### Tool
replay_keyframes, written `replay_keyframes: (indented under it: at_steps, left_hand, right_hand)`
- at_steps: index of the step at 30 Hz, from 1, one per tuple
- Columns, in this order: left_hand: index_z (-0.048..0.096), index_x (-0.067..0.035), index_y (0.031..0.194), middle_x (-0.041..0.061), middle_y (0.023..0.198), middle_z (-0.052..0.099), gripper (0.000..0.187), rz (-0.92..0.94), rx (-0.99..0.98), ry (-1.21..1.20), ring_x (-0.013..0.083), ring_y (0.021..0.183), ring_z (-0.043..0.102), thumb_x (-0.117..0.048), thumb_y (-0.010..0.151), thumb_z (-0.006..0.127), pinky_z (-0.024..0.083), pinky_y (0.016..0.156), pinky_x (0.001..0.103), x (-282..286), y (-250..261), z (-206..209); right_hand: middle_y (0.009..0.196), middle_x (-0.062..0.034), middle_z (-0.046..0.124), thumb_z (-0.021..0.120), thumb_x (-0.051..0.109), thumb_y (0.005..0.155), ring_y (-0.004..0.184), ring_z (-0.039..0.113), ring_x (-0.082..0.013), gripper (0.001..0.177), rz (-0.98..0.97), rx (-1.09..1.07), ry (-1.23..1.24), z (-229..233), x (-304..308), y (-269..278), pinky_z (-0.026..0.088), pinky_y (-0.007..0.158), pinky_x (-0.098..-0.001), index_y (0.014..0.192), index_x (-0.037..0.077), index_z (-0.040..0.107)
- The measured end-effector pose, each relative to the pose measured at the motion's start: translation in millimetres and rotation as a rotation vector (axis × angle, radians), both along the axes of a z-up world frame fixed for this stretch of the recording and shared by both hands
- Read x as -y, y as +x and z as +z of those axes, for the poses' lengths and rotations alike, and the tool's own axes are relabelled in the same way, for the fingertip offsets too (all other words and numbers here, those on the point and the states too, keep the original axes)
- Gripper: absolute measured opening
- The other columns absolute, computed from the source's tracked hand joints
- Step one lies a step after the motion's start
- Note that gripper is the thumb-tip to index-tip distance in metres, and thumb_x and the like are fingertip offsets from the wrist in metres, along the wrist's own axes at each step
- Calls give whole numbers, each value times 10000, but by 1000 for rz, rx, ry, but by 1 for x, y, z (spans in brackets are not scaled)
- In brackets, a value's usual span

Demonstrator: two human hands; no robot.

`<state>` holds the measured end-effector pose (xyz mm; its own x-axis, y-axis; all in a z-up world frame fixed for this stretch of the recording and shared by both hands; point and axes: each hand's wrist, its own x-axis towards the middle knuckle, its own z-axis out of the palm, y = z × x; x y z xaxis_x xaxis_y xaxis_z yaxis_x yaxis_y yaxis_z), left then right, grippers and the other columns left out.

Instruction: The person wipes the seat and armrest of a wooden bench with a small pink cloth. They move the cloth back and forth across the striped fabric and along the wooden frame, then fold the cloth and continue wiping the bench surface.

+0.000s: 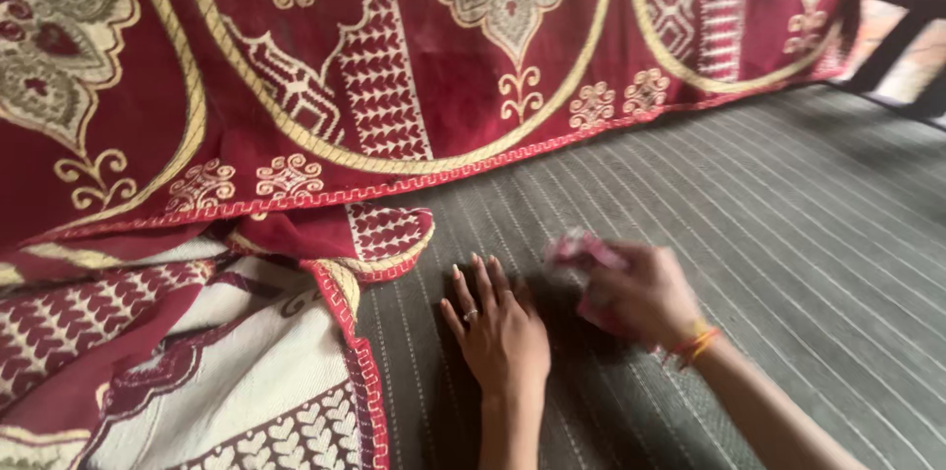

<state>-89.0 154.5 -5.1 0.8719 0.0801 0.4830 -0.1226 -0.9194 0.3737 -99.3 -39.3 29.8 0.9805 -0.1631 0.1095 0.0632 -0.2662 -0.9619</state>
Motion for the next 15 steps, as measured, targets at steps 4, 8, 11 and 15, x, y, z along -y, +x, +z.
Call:
replay_keyframes:
  at_steps: [4,8,11,15]
  left_hand:
    - [400,-102,1511,84,1624,292,586,-40,-50,38,329,1516,151,-359,985,397,51,1193,621,6,-16,0]
    - [370,-112,1548,67,1671,262,619,-66,-164,23,356,1529,109,-397,999,392,18,1195,638,10,-24,12]
    - [356,-134,1572,61,1684,247,638,-126,-228,-54,364,1528,77,-431,1008,384,-26,1177,685,19,-24,17]
    - [399,-114,1552,86,1658,301,714,-134,-23,-3,393,1547,126,-328,875,472,-14,1178,726,15,-30,10]
  right_hand:
    - [926,-167,766,744,241,809,702,704,-308,366,-299,203,-346,22,46,-26,539,580,-415,1167,160,750]
    - [1093,-138,747,804,310,687,884,695,-311,609,-538,235,-1251,0,60,-52,575,697,-419,1268,162,697]
    - [976,-127,732,774,232,783,799,694,-271,470,-448,131,-1073,-15,43,-53,584,690,-389,1251,238,738]
    - [1014,-375,747,660,183,1019,617,574,-295,469,-39,-220,-66,-17,14,-58,456,602,-445,1471,292,719]
